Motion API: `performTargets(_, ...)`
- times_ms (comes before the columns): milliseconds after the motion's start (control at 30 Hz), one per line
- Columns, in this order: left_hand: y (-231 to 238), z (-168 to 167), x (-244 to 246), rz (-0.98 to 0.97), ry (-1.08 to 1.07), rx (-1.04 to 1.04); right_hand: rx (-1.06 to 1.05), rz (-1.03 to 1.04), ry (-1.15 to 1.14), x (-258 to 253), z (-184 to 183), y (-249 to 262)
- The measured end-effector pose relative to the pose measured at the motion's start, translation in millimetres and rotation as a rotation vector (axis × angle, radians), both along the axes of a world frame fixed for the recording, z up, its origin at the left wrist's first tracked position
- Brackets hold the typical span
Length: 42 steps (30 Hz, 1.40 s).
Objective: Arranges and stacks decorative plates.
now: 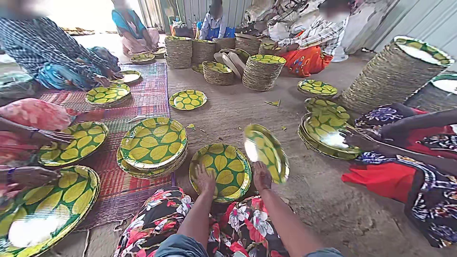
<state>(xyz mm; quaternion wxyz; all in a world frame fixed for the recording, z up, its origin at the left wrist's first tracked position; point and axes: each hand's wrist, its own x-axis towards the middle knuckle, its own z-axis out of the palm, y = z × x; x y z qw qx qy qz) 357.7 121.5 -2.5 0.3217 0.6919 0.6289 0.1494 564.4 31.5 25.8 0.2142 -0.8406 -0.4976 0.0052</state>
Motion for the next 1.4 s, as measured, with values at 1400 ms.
performTargets(1400, -73.3, 92.9, -277.5, 0.528, -0.631, 0.081, 0.083, -0.223, 0.684, 17.3, 11.7, -18.4)
